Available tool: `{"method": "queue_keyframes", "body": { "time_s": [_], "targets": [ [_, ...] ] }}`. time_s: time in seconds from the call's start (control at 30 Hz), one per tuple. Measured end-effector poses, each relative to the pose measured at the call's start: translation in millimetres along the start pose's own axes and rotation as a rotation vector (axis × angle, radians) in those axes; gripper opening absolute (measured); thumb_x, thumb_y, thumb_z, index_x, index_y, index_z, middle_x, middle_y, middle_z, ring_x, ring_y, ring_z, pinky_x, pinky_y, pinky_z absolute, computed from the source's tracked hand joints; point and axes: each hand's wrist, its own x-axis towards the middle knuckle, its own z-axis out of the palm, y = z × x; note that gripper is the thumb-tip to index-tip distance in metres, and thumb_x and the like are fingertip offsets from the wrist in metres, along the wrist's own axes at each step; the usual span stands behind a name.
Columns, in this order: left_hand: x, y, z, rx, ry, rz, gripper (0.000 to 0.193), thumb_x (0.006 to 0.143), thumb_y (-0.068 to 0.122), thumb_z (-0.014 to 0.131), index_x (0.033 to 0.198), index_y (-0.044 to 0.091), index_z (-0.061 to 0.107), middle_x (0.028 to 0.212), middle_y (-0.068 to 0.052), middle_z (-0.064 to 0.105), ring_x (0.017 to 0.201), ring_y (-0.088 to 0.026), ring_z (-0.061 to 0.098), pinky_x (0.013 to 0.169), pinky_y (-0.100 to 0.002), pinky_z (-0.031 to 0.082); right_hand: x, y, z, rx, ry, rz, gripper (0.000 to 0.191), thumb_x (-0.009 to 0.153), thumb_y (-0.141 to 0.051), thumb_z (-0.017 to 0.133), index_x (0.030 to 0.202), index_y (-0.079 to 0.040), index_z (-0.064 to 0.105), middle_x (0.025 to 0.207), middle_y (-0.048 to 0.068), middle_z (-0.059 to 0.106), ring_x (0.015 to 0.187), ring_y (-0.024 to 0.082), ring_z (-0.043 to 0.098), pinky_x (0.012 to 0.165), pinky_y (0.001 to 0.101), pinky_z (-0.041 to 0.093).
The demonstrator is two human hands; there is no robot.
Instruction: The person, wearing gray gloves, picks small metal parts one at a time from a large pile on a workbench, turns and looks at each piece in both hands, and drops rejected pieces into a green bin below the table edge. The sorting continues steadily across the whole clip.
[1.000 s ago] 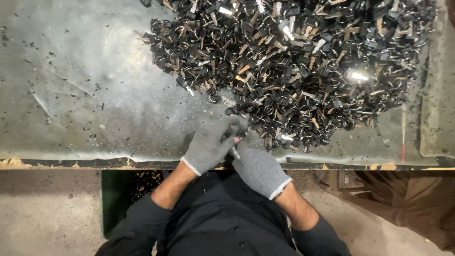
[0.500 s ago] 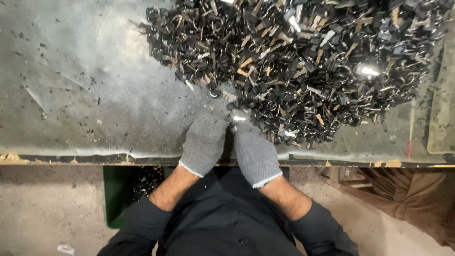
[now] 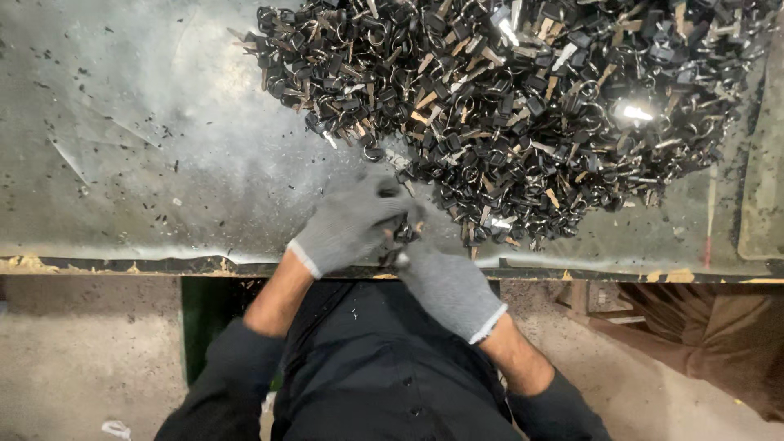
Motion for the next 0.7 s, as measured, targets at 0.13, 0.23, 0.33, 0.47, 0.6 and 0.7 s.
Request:
{"method": "queue_keyframes", "body": {
  "time_s": [0.13,0.23,0.33,0.47,0.6,0.7],
  "targets": [
    [20.1,-5.1,10.4,0.210,-0.044,0.225,0.034,0.071,0.026,0.076,0.105,0.023,0.075,0.095,-0.007,0.065,0.092,-0.030,0.062,0.080,-0.045,0.049,-0.4,-1.2,8.9,0.004,0.238,-0.185,0.041,0.092,-0.027,0.067,0.120,0.001,0.056,0.080,0.018,0.071,0.069,0.038,0.072,0.058,0.0498,0.057],
    [9.4,-0.5,23.9,0.326,-0.027,0.203,0.030,0.083,0.026,0.077,0.109,0.014,0.071,0.095,-0.006,0.064,0.094,-0.027,0.063,0.082,-0.046,0.050,-3.6,4.7,7.3,0.007,0.276,-0.128,0.030,0.094,-0.030,0.066,0.104,-0.003,0.060,0.079,0.017,0.070,0.073,0.036,0.073,0.061,0.0487,0.057],
    [-6.7,6.5,39.2,0.236,0.119,0.087,0.033,0.080,0.024,0.080,0.111,0.015,0.072,0.091,-0.003,0.065,0.089,-0.025,0.065,0.081,-0.044,0.053,-5.4,8.8,5.2,0.042,0.305,-0.094,0.030,0.095,-0.031,0.065,0.105,-0.003,0.059,0.080,0.018,0.071,0.071,0.035,0.073,0.058,0.0477,0.058],
    [-10.6,12.4,53.8,0.089,0.283,-0.013,0.035,0.084,0.018,0.080,0.117,0.013,0.070,0.090,-0.003,0.067,0.086,-0.022,0.068,0.075,-0.038,0.055,-0.8,11.8,7.3,-0.054,0.196,-0.099,0.040,0.097,-0.029,0.063,0.122,0.000,0.055,0.082,0.019,0.069,0.064,0.033,0.073,0.053,0.0453,0.058],
    [-1.6,13.3,51.3,0.094,0.287,0.060,0.038,0.076,0.016,0.078,0.113,0.013,0.071,0.095,-0.007,0.072,0.084,-0.023,0.070,0.068,-0.037,0.054,2.5,18.8,13.2,-0.133,0.218,-0.156,0.035,0.095,-0.033,0.067,0.108,-0.002,0.061,0.082,0.019,0.070,0.067,0.035,0.073,0.057,0.0464,0.058],
    [8.3,13.0,46.7,0.032,0.119,0.035,0.034,0.089,0.008,0.077,0.122,0.007,0.070,0.086,-0.007,0.068,0.084,-0.023,0.070,0.068,-0.037,0.055,4.0,23.8,15.6,-0.119,0.293,-0.219,0.031,0.096,-0.032,0.066,0.105,-0.003,0.063,0.078,0.018,0.071,0.066,0.036,0.072,0.058,0.0480,0.058]
  ]
}}
